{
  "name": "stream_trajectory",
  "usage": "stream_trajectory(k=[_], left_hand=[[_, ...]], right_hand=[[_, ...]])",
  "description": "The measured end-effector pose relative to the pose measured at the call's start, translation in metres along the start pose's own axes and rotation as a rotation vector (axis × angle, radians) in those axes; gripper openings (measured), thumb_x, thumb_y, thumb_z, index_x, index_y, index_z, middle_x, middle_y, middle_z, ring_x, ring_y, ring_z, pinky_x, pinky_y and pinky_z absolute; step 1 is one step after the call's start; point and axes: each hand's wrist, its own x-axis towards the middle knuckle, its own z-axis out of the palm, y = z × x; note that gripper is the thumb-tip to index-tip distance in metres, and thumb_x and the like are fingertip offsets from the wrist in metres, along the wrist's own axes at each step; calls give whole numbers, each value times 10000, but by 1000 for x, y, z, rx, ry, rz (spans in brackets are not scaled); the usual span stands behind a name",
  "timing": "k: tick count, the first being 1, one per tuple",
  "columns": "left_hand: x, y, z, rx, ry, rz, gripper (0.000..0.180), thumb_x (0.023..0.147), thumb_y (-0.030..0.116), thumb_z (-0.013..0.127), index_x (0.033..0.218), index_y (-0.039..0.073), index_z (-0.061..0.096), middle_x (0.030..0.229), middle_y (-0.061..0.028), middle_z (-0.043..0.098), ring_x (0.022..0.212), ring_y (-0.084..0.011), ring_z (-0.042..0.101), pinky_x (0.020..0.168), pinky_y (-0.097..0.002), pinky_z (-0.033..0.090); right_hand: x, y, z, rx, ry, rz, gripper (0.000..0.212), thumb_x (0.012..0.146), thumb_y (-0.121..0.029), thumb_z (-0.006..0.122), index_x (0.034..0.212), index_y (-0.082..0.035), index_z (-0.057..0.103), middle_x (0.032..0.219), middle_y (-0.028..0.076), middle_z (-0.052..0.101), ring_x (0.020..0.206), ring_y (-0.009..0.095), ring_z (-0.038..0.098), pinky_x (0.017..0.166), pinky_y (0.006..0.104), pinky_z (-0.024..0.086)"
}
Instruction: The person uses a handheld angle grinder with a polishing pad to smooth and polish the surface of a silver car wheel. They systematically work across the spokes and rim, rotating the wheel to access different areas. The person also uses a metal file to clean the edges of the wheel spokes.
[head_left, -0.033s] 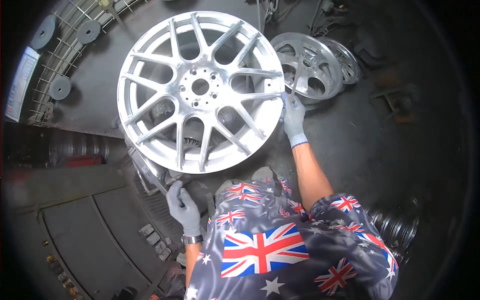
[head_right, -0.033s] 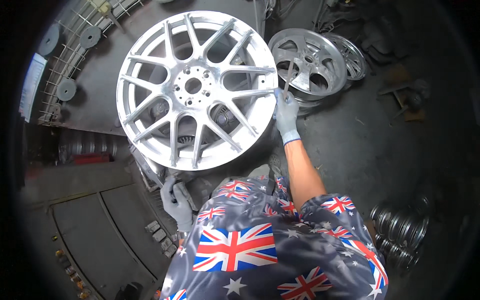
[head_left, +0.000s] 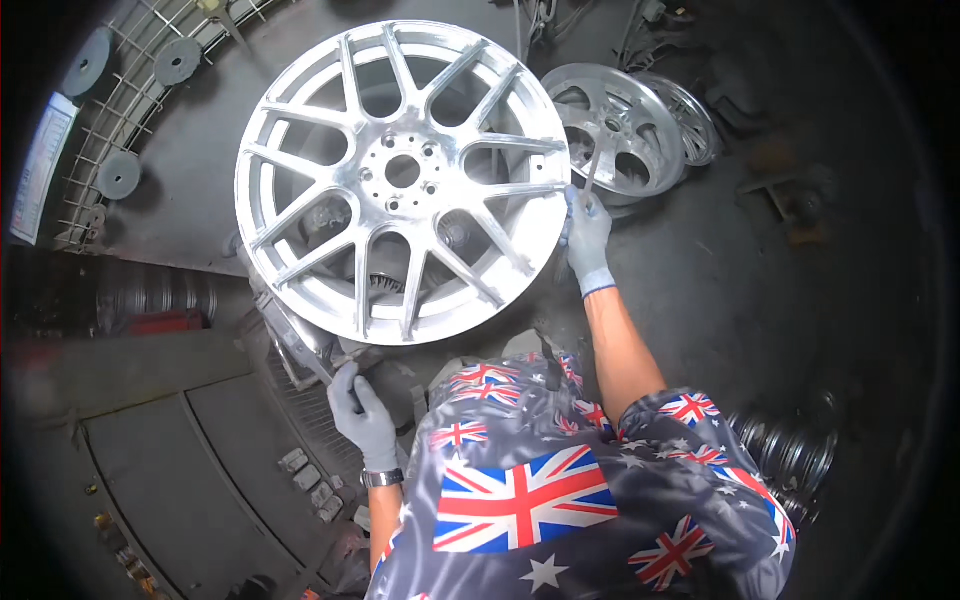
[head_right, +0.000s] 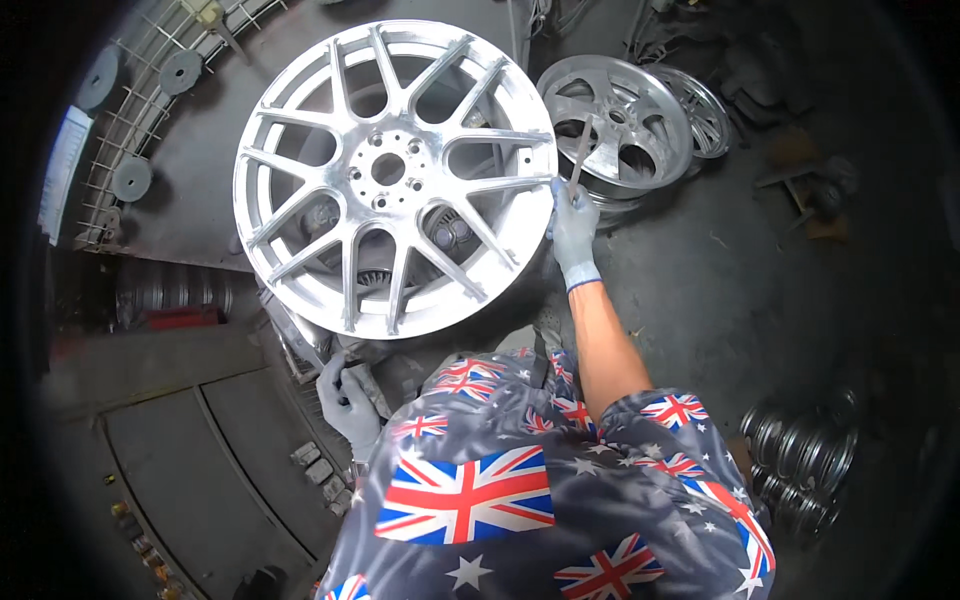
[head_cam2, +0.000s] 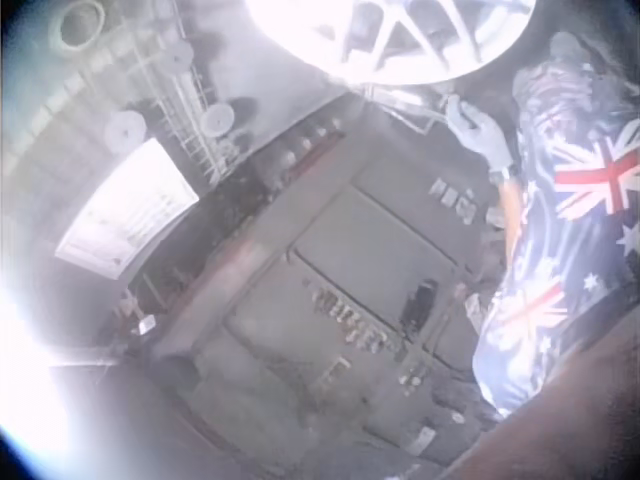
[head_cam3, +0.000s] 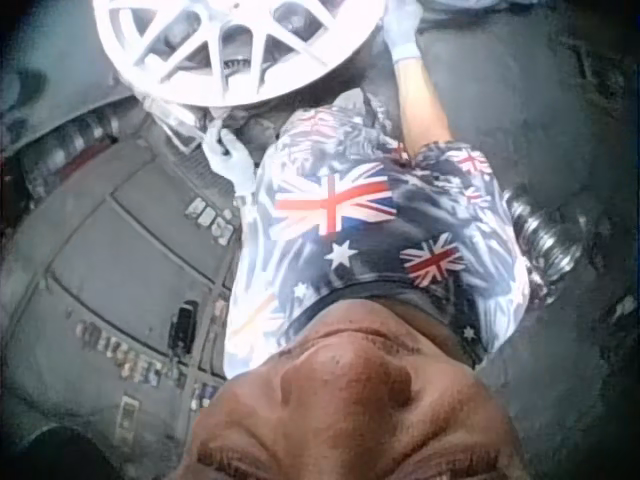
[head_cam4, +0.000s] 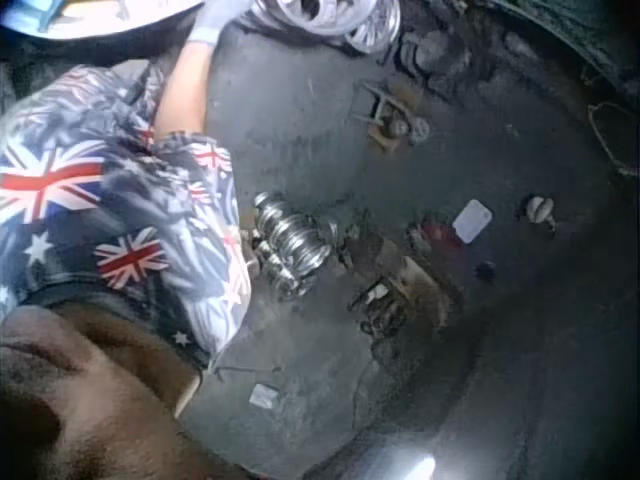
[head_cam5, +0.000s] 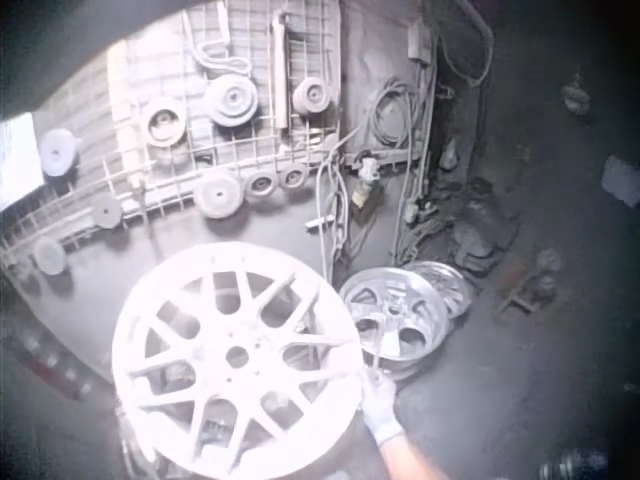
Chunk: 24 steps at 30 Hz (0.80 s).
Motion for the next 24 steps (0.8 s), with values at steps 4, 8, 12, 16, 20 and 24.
stream_trajectory(k=[4,8,12,16,20,24], left_hand=[[26,-18,-24,34,48,-46,207,993,25,575,1156,-42,684,1149,-163,676,1068,-281,643,947,-388,501],[56,-34,-28,-2,87,-50,222,1003,70,573,1162,-43,679,1167,-170,669,1089,-292,633,971,-398,487],[79,-50,-19,50,133,-106,327,1057,202,559,1259,-43,636,1241,-150,661,1122,-255,630,1003,-368,477],[89,-59,-6,-554,-4,-488,418,1096,229,487,1391,-65,530,1241,-159,624,1018,-198,676,791,-336,553],[84,-30,13,-473,-66,-531,418,1108,246,475,1401,-48,517,1049,-117,628,885,-168,647,776,-320,559],[73,-23,29,-67,-112,-396,467,1114,302,443,1273,-118,569,1044,-180,640,909,-252,591,867,-382,473]], right_hand=[[-17,9,6,5,57,-55,266,1000,-301,715,963,-43,664,590,-56,480,420,46,411,377,258,332],[9,6,5,-19,71,-115,290,991,-305,729,879,-55,634,574,-53,475,419,47,406,382,261,313],[18,-7,4,-91,57,-70,300,984,-307,737,851,-61,628,565,-55,470,417,48,396,388,260,295],[-7,-5,3,-80,27,-31,312,995,-338,724,852,-90,602,600,-58,464,424,49,402,384,255,289],[-8,-5,2,-105,48,-11,295,1006,-317,713,887,-63,623,595,-46,460,417,51,409,374,262,297],[35,-11,-1,-155,21,-84,261,1006,-274,714,949,-21,682,588,-35,477,401,43,388,368,269,274]])
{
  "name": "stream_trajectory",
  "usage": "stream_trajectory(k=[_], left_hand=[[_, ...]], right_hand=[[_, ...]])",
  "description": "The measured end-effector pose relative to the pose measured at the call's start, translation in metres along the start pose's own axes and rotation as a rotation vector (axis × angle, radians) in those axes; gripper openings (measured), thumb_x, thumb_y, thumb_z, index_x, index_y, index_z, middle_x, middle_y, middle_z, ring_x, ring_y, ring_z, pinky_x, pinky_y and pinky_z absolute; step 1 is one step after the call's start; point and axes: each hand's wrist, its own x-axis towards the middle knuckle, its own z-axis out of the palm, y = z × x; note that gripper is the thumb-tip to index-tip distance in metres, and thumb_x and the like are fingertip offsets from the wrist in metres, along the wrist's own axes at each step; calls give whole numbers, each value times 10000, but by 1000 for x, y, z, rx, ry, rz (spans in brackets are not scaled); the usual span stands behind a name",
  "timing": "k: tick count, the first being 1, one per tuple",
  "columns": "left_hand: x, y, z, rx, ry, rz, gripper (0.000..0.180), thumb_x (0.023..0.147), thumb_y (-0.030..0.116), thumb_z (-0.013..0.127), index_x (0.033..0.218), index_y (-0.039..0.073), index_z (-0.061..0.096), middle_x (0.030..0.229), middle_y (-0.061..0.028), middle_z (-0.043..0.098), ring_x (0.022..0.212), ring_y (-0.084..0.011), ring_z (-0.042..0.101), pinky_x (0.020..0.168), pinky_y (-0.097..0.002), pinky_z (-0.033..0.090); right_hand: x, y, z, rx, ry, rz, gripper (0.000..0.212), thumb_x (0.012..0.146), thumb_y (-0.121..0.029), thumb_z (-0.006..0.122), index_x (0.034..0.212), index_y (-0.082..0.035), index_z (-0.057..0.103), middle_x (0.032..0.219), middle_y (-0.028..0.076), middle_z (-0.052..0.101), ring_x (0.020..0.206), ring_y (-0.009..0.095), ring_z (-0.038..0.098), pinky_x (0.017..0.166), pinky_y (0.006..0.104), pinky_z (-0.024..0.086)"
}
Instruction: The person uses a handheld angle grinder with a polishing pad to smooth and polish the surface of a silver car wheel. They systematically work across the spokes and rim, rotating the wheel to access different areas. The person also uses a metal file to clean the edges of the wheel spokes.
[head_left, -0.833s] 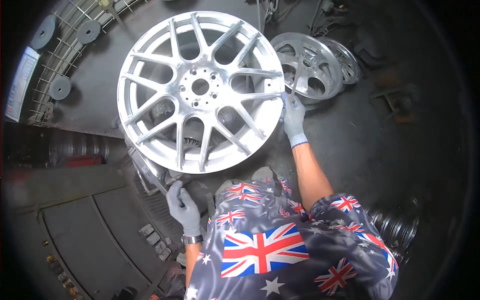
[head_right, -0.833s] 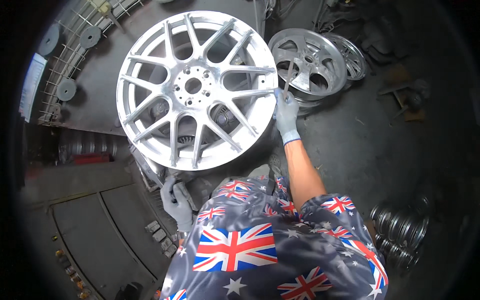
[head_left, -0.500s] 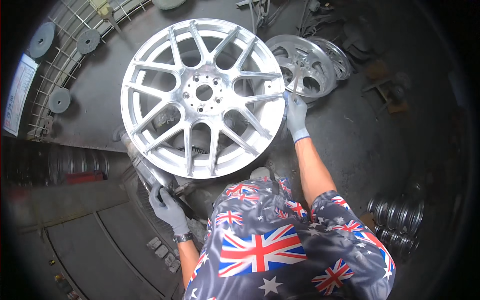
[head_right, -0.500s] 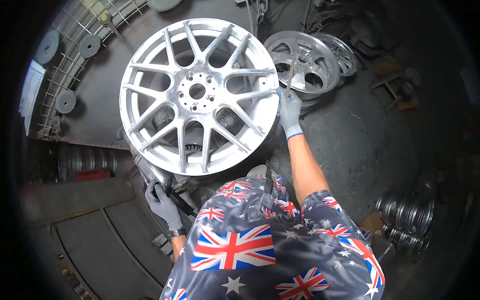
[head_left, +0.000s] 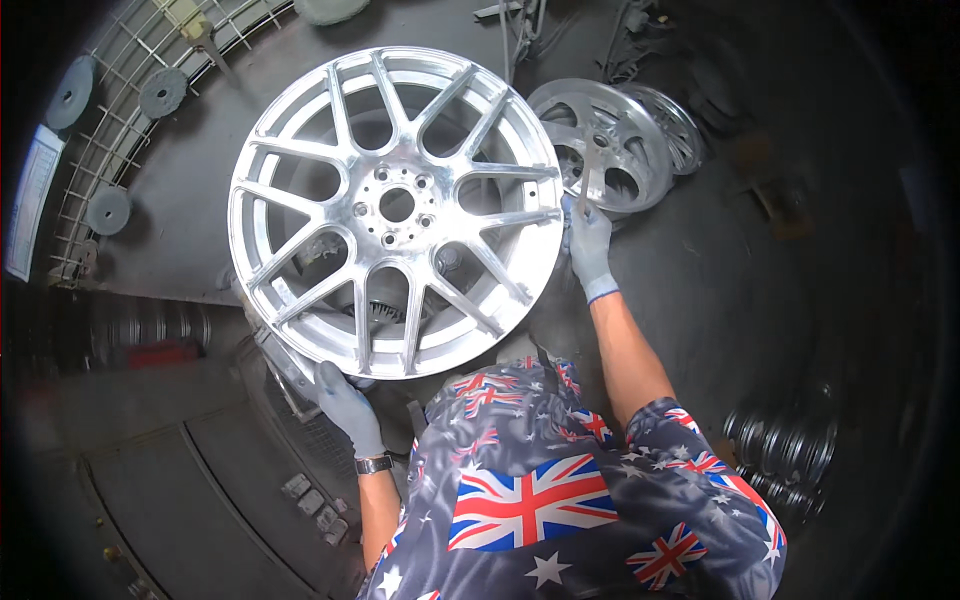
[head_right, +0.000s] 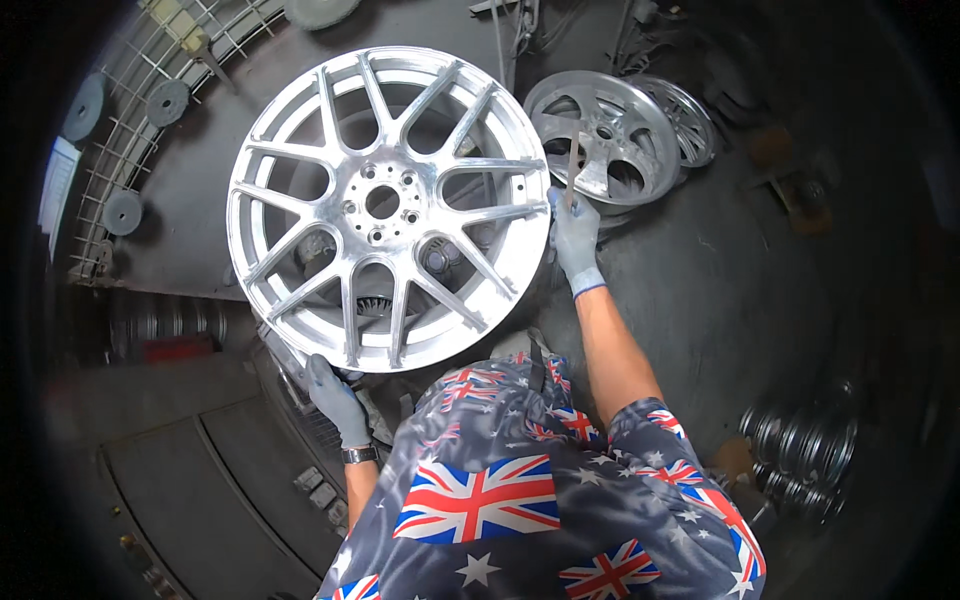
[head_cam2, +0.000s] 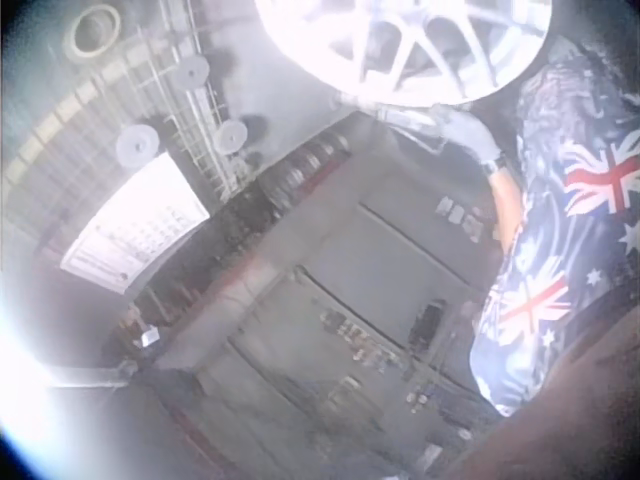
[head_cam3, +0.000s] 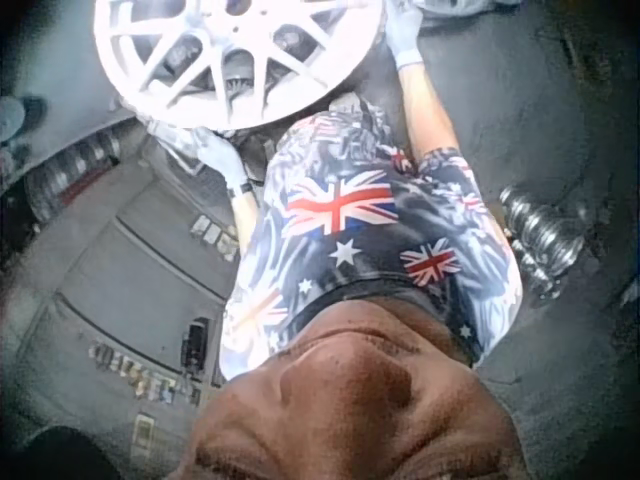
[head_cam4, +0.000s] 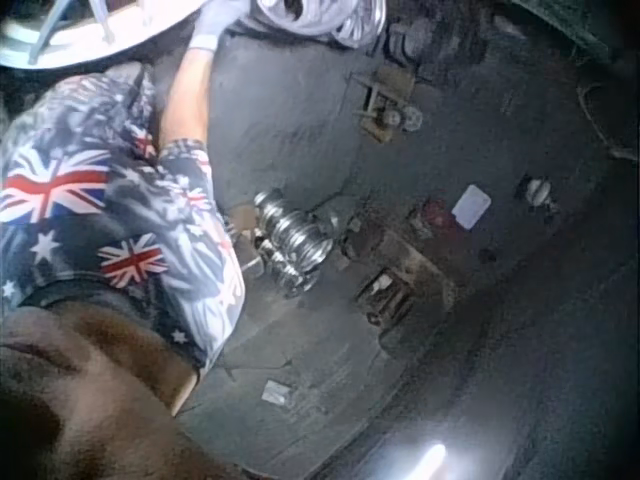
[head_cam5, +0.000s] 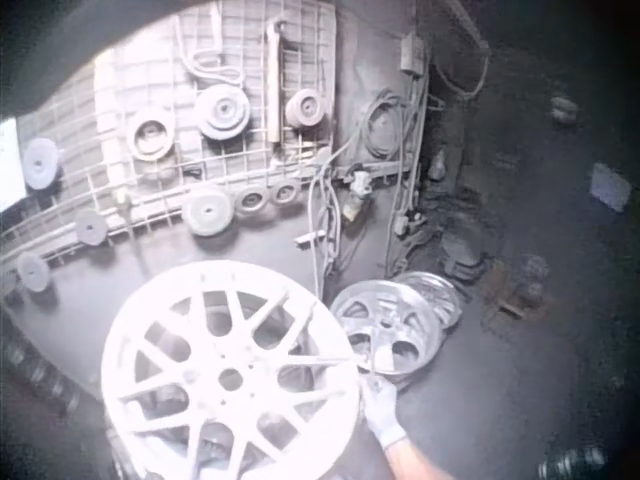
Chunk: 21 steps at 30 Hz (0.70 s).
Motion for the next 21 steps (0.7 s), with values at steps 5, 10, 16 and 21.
stream_trajectory(k=[5,10,16,21], left_hand=[[-16,-21,26,-45,243,55,411,1100,294,468,944,-70,579,838,-69,541,760,-177,440,709,-363,393],[-38,0,44,-71,287,-142,513,1104,361,442,1159,-121,608,963,-123,615,831,-218,526,788,-366,442],[-75,38,82,-385,436,-351,397,1088,313,479,1031,-53,624,880,-17,561,762,-123,486,702,-291,415],[-102,16,112,-512,455,-450,359,1082,298,507,938,0,646,843,20,515,739,-113,459,686,-291,401]], right_hand=[[64,-27,14,-269,-146,-172,294,1007,-232,692,1024,61,711,838,42,700,791,96,596,731,304,487],[117,-56,40,-250,-322,-355,295,1000,-242,696,1053,47,722,826,56,701,765,85,573,719,311,491],[172,-87,87,-243,-517,-465,282,981,-256,709,1042,18,734,842,106,731,778,121,615,755,316,504],[211,-115,128,-368,-680,-497,352,957,-326,712,1094,-3,740,884,164,730,791,161,641,764,350,510]])
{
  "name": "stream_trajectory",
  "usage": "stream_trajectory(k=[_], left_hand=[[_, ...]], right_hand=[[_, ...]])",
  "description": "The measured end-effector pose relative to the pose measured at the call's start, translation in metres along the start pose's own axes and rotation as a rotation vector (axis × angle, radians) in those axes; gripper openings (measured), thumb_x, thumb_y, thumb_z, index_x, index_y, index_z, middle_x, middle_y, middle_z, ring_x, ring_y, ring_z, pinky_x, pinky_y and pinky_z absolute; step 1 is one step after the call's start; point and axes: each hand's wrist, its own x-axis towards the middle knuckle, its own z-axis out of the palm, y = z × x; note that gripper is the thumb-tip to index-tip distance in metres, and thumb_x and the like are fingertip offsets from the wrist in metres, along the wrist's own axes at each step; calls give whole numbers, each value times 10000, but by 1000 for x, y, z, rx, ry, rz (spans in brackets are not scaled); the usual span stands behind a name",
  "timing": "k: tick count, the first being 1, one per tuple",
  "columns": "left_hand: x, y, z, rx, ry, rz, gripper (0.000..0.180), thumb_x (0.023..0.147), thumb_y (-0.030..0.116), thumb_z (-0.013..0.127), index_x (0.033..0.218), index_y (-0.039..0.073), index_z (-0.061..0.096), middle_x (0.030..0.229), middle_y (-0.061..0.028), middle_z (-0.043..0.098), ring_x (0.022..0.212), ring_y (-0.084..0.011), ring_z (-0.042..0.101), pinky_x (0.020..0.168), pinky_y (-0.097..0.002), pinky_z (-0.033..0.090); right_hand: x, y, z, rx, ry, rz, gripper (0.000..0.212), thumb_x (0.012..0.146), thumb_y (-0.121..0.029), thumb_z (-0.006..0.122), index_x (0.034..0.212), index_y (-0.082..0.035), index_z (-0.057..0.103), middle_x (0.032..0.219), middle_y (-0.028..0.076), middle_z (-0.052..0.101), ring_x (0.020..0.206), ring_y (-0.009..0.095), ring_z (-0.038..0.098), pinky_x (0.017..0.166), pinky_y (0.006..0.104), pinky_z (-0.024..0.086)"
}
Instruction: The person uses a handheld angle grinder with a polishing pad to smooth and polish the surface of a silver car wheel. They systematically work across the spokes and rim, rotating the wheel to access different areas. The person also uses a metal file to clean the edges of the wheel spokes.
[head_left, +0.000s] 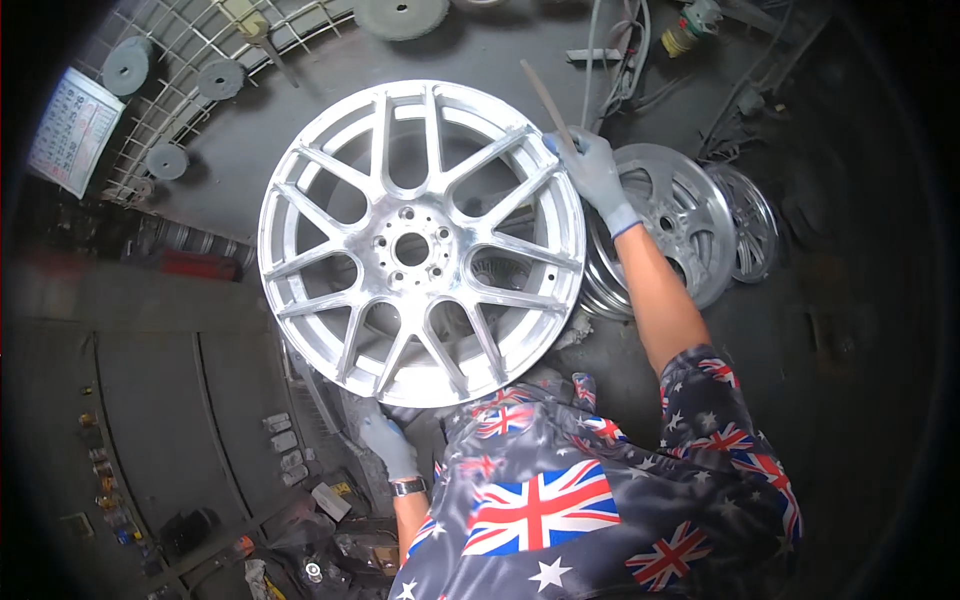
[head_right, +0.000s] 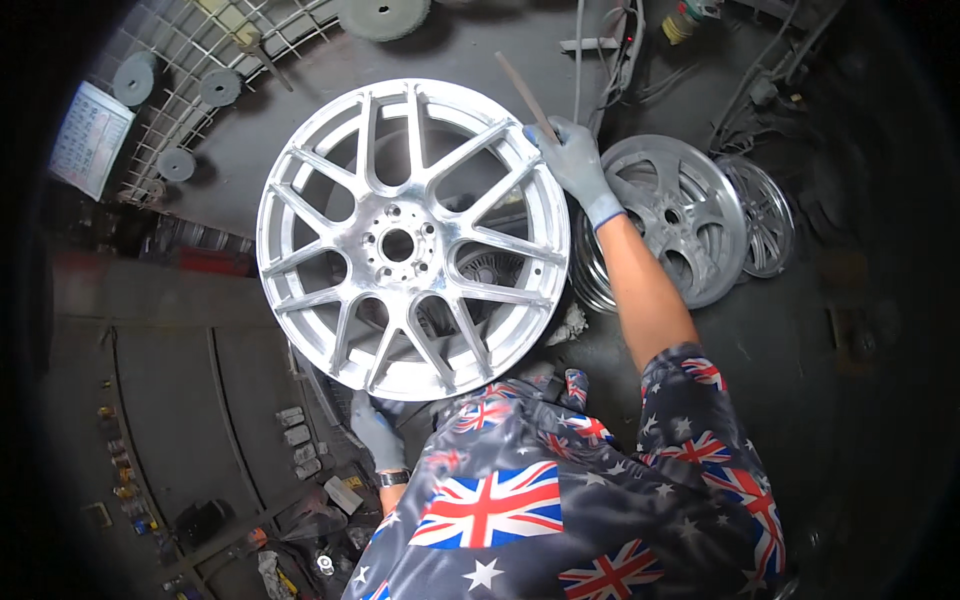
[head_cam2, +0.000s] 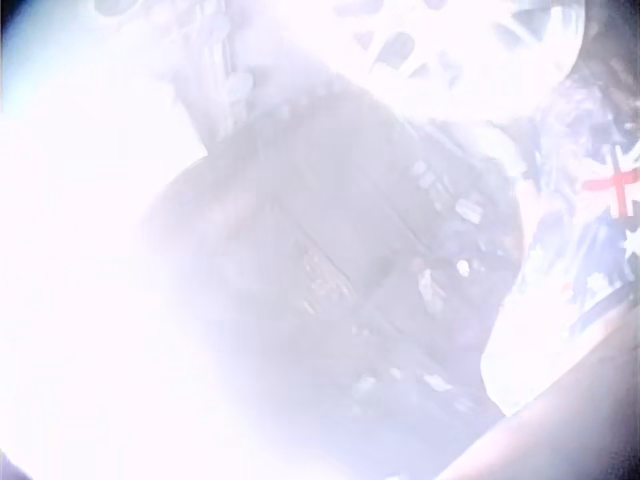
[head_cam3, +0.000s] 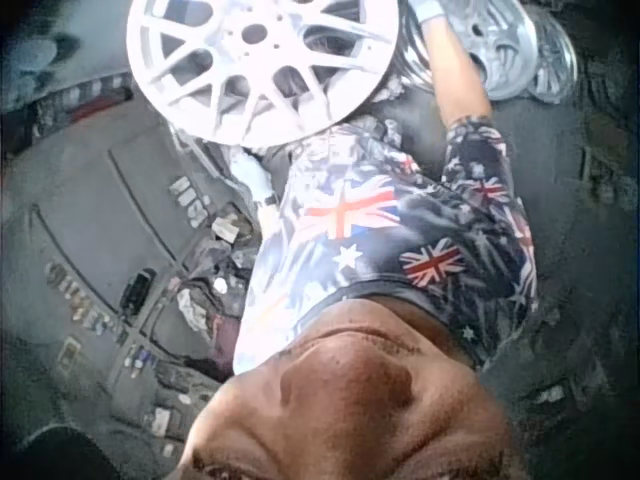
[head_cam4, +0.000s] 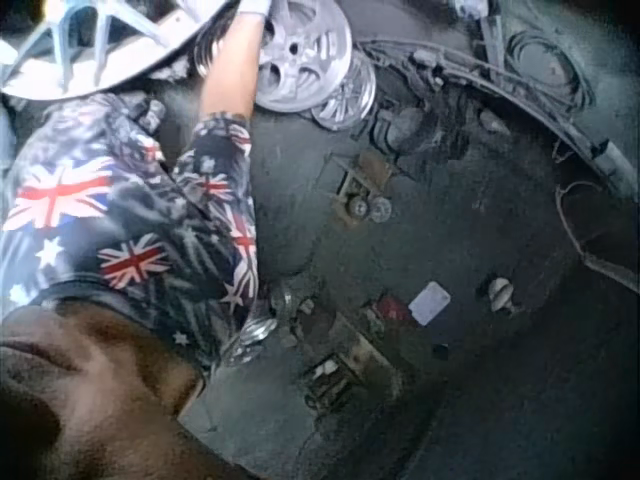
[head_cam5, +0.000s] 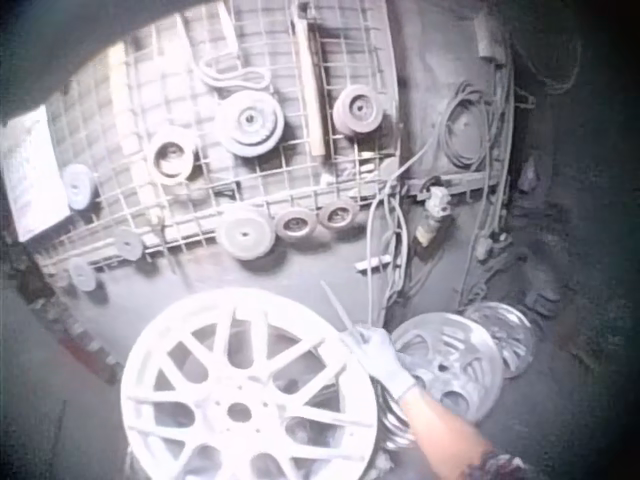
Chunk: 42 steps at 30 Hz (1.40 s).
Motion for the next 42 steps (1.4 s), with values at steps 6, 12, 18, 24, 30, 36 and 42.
stream_trajectory(k=[6,12,18,24,30,36,42], left_hand=[[-20,-9,12,-335,-186,-240,475,1069,436,503,1303,34,599,1175,-110,673,1012,-258,677,859,-441,569],[-7,-7,14,-481,-219,-334,565,1076,536,466,1446,112,510,1345,-82,635,1153,-266,679,878,-453,628],[-17,11,31,-430,-163,-233,689,1057,631,422,1513,116,446,1424,-103,571,1244,-285,622,946,-484,602],[21,3,12,-384,-209,-101,732,1083,586,407,1594,67,335,1573,-119,437,1416,-266,456,1186,-440,381],[108,100,11,-218,-362,184,674,1108,454,458,1541,-56,382,1511,-124,482,1327,-212,494,1137,-369,393],[228,197,51,320,-277,303,591,1068,472,550,1128,-91,720,976,-72,682,839,-159,573,758,-340,490],[239,227,93,351,-366,531,582,1079,445,539,821,-74,592,714,24,471,695,-154,420,631,-379,373]], right_hand=[[34,-1,3,-28,-101,-95,365,961,-324,694,1114,6,731,890,184,729,807,189,651,796,368,517],[26,-2,6,-6,-125,-11,424,991,-372,673,1126,27,718,865,162,715,789,154,601,787,375,516],[24,-15,0,-58,-181,79,485,1006,-424,648,1126,42,712,867,159,719,796,157,604,789,374,514],[-1,-15,-12,-96,-181,159,513,1029,-429,605,1149,62,696,903,158,732,837,157,627,803,376,510],[-123,16,-7,31,133,260,497,1036,-408,621,963,77,705,713,106,673,684,122,558,629,380,466],[-271,-36,61,467,418,701,422,1066,-378,597,793,-58,631,571,-41,474,401,52,385,377,287,284],[-318,-61,112,702,659,754,352,1080,-325,586,838,-77,649,576,-58,445,441,32,410,390,249,300]])
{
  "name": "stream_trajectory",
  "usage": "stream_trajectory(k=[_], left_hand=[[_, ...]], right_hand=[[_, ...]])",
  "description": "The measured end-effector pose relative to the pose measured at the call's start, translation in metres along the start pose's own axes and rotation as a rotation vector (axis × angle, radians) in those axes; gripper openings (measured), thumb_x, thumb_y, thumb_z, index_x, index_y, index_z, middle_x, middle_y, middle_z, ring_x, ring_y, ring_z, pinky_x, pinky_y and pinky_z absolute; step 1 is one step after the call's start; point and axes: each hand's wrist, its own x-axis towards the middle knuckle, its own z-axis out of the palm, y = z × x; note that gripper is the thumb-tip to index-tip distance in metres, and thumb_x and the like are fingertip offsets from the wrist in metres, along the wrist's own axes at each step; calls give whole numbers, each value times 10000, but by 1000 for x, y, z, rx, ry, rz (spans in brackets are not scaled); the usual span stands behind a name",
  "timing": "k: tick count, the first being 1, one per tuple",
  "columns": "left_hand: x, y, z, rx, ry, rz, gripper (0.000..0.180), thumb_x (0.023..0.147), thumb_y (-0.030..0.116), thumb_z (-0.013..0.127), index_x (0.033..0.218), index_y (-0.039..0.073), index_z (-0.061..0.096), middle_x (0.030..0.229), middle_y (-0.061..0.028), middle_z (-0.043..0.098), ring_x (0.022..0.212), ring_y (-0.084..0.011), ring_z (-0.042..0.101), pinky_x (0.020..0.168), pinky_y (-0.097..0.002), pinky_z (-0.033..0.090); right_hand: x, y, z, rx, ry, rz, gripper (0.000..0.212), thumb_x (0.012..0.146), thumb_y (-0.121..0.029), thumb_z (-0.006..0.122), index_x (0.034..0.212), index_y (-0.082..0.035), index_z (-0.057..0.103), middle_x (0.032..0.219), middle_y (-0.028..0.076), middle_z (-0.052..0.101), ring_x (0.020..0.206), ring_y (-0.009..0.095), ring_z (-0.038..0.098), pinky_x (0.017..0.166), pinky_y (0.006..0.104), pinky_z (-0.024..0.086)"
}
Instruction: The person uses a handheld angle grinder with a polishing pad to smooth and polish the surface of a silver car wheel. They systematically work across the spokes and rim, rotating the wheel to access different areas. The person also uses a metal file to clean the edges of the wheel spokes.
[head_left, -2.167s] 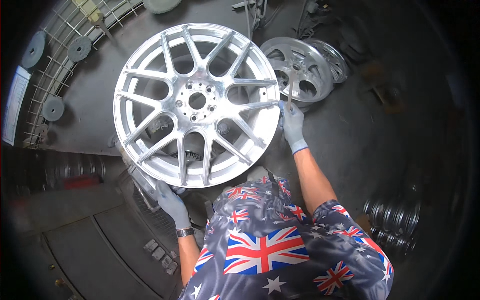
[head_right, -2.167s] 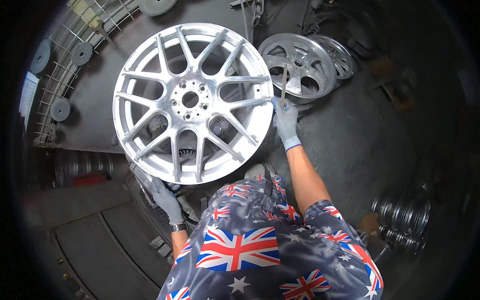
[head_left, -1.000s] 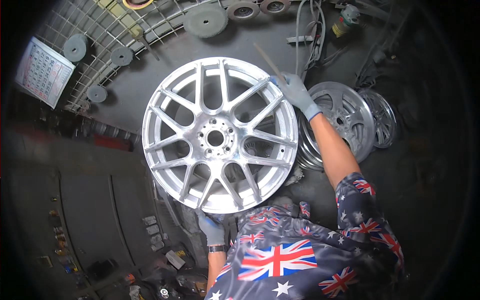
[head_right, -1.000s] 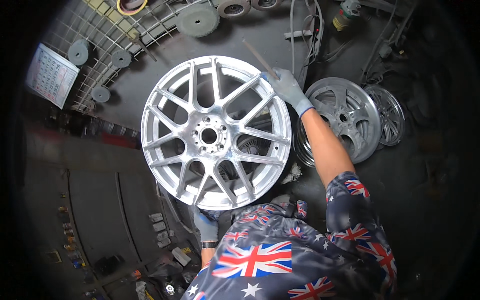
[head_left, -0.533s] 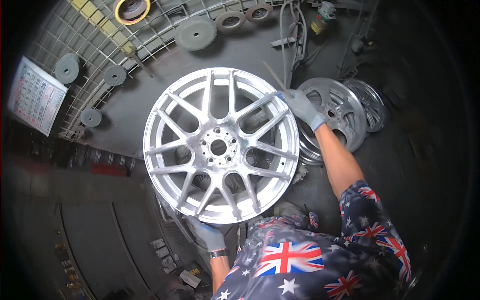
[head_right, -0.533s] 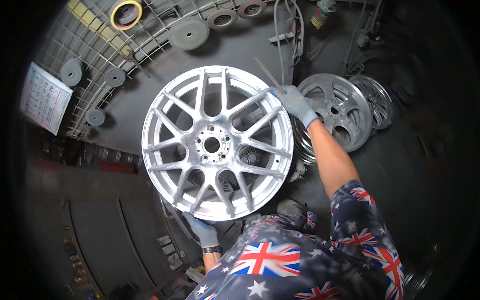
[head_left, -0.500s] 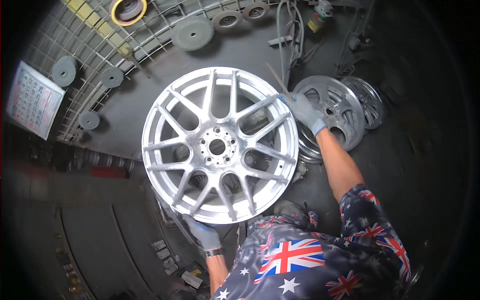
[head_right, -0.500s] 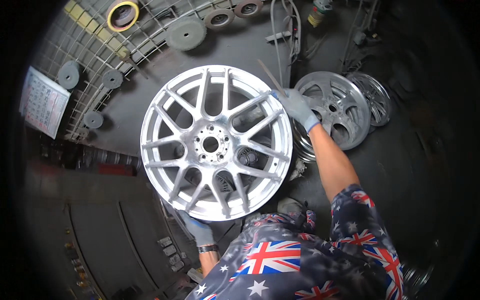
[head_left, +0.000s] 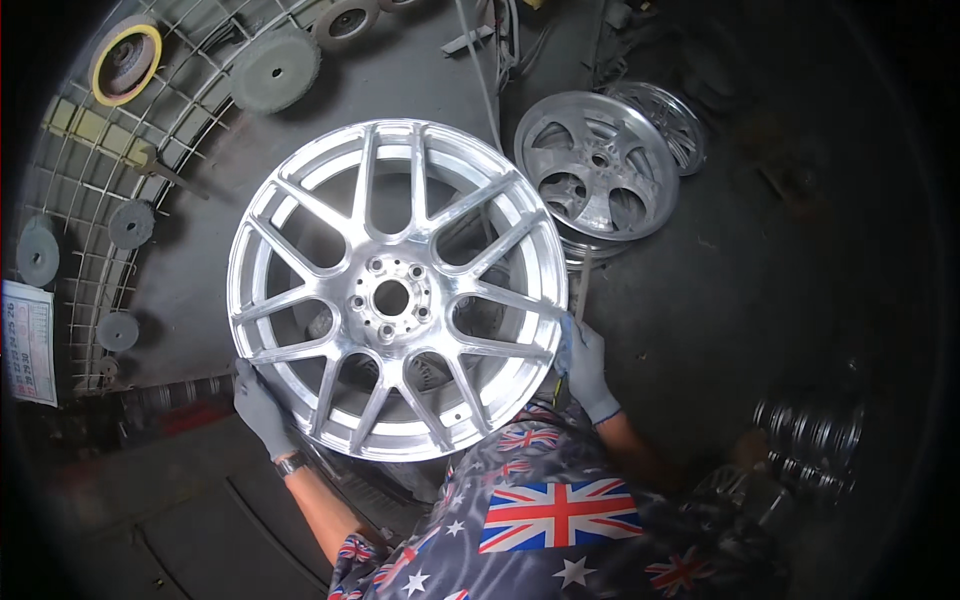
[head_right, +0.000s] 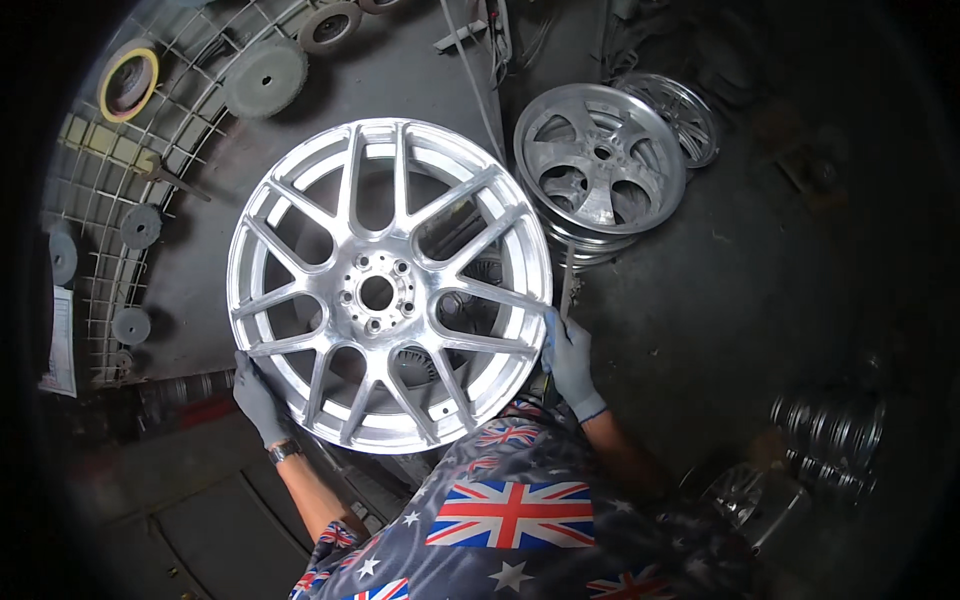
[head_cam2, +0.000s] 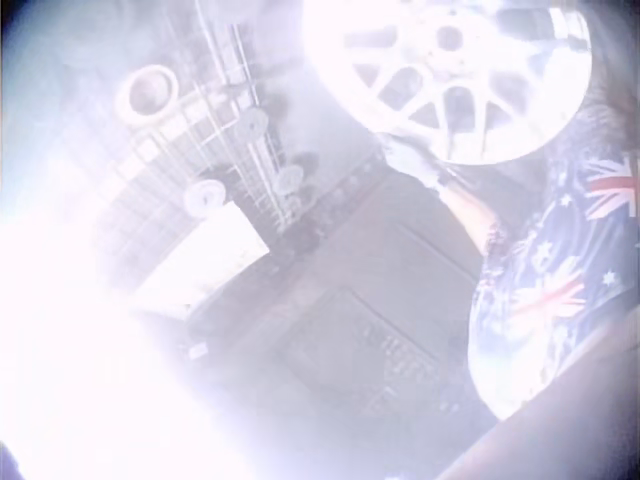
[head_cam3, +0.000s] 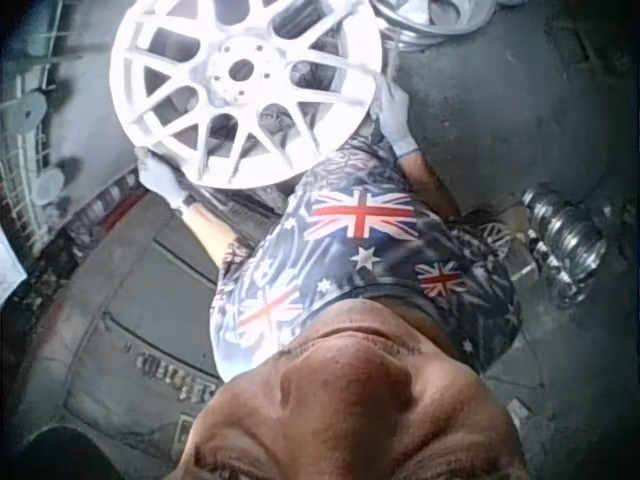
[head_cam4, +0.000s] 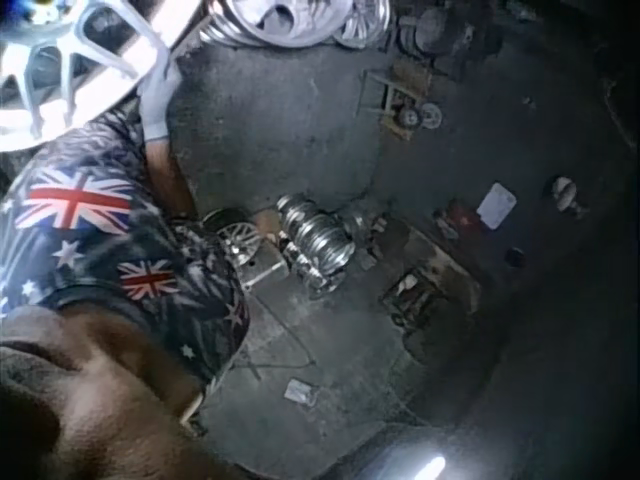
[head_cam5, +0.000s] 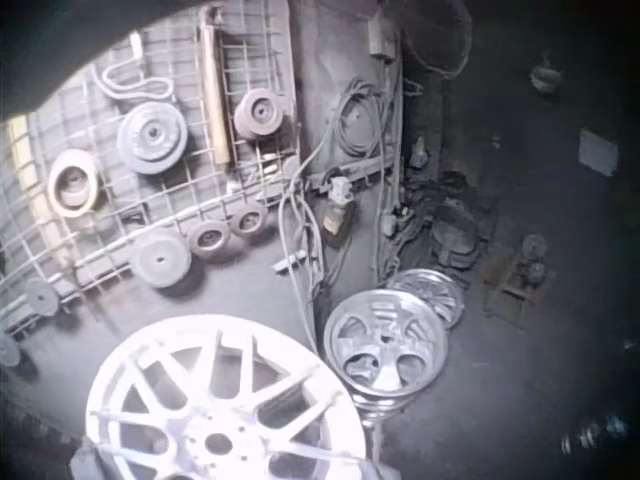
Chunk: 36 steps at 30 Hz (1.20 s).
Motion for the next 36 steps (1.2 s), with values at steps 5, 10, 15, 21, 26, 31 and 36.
stream_trajectory(k=[5,10,15,21,26,31,36], left_hand=[[-56,-20,-21,258,54,58,550,1106,397,475,1002,-124,618,860,-144,634,789,-221,524,756,-403,434],[-139,-45,-33,233,29,-22,553,1120,373,430,1279,-130,595,1192,-274,672,1056,-367,617,948,-464,452],[-213,-97,-28,120,-65,-46,603,1136,392,382,1343,-152,541,1316,-278,623,1129,-353,598,1020,-440,433],[-230,-91,-19,-411,4,-473,636,1145,414,354,1414,-149,482,1385,-183,599,1214,-257,556,1070,-390,402],[-219,-82,-13,-529,73,-450,608,1126,417,424,1418,-107,521,1376,-128,593,1226,-219,550,1078,-374,412],[-141,-34,-22,-458,-13,-401,602,1087,433,529,1380,-92,570,1295,-119,639,1108,-201,618,958,-359,503],[-13,-24,-24,-25,-96,-94,559,1096,422,510,1182,-103,682,945,-113,746,836,-153,610,752,-367,505]], right_hand=[[60,0,-6,-362,88,-378,366,1070,-284,607,889,28,667,688,-45,522,634,36,425,551,286,365],[138,-81,39,-509,-84,-521,375,1061,-287,614,1008,72,711,756,30,620,745,80,503,661,317,450],[201,-150,98,-834,-297,-662,424,1022,-367,654,1082,47,727,771,81,656,754,117,546,698,346,476],[210,-184,154,-966,-475,-629,484,993,-429,653,1165,17,724,911,171,735,817,182,642,796,357,513],[216,-175,146,-913,-450,-591,506,997,-437,648,1161,36,714,885,173,723,820,182,641,804,363,512],[189,-149,93,-793,-310,-774,505,1008,-435,642,962,64,705,759,146,658,715,145,513,673,396,454],[102,-76,25,-716,17,-484,460,1041,-358,634,826,48,657,620,35,580,639,85,410,559,370,381]])
